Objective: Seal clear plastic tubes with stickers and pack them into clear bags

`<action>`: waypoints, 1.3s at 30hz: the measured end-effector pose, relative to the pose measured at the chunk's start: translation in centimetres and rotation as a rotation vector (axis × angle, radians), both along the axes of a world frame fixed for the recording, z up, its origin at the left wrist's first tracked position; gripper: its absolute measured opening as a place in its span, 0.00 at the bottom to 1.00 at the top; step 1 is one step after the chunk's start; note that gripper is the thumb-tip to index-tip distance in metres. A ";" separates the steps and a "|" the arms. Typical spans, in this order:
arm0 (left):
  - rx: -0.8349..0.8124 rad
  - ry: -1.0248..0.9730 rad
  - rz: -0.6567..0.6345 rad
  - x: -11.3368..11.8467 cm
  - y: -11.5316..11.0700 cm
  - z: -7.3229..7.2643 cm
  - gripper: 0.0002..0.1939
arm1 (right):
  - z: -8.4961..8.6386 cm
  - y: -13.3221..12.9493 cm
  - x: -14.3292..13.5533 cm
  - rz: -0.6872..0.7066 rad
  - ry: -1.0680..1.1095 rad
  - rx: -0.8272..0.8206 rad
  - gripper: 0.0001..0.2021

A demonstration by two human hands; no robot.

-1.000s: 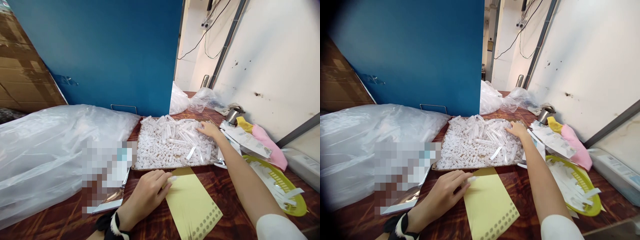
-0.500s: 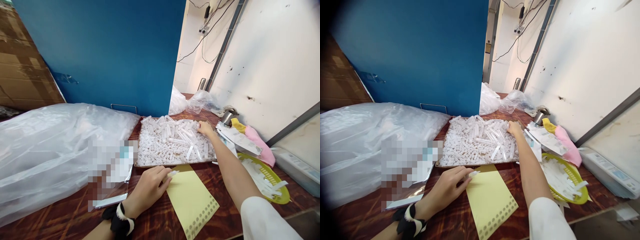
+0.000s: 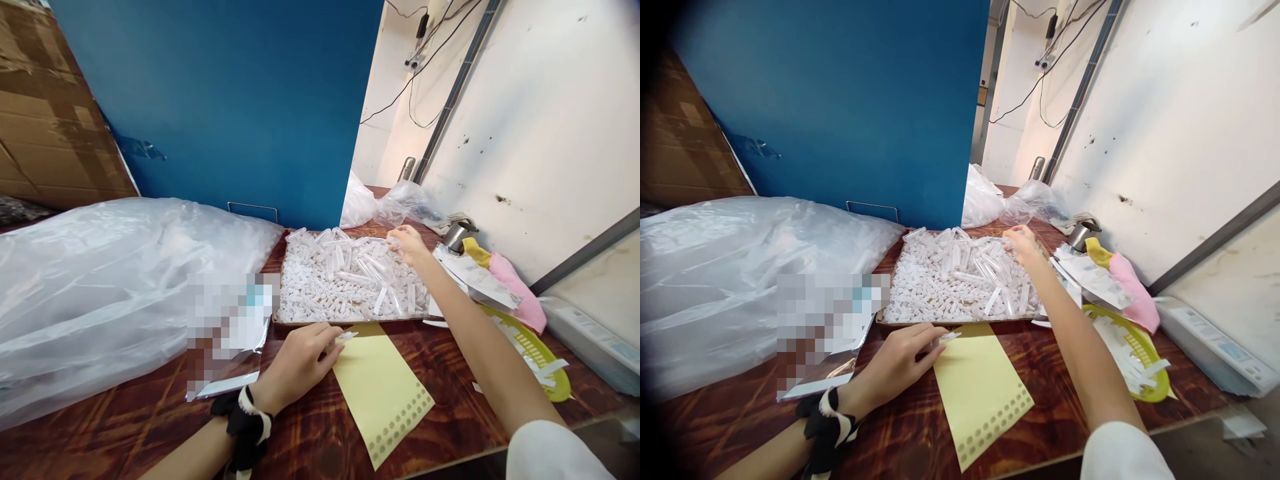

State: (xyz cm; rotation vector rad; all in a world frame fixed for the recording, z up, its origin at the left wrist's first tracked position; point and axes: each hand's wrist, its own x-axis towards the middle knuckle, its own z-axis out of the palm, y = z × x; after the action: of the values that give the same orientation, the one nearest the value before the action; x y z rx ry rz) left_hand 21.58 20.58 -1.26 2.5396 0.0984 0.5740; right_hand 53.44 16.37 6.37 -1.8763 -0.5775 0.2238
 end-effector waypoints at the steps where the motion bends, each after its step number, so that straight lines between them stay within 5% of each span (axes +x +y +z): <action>1: 0.011 -0.003 -0.003 0.0 0.0 0.0 0.10 | -0.3 0.1 -1.6 0.073 -0.007 0.031 0.09; 6: 0.022 -0.020 0.000 -0.1 0.0 -0.1 0.10 | -3.7 0.1 -8.6 0.346 -0.149 0.083 0.14; 11: 0.025 -0.023 0.007 0.0 0.0 0.0 0.10 | -5.7 0.2 -10.7 0.409 -0.310 0.071 0.12; 27: -0.013 -0.106 0.040 -0.2 0.0 0.1 0.10 | -4.1 -0.2 -11.7 0.423 -0.621 0.054 0.10; 39: -0.146 -0.235 0.195 -0.3 0.6 -0.1 0.10 | -3.5 -3.8 -13.5 0.519 -0.236 0.043 0.13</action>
State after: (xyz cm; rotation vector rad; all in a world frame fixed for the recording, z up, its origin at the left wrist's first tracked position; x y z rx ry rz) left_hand 21.33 21.22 -1.35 2.3175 0.2946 0.9034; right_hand 39.93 12.58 2.87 -1.6921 -1.2210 0.3262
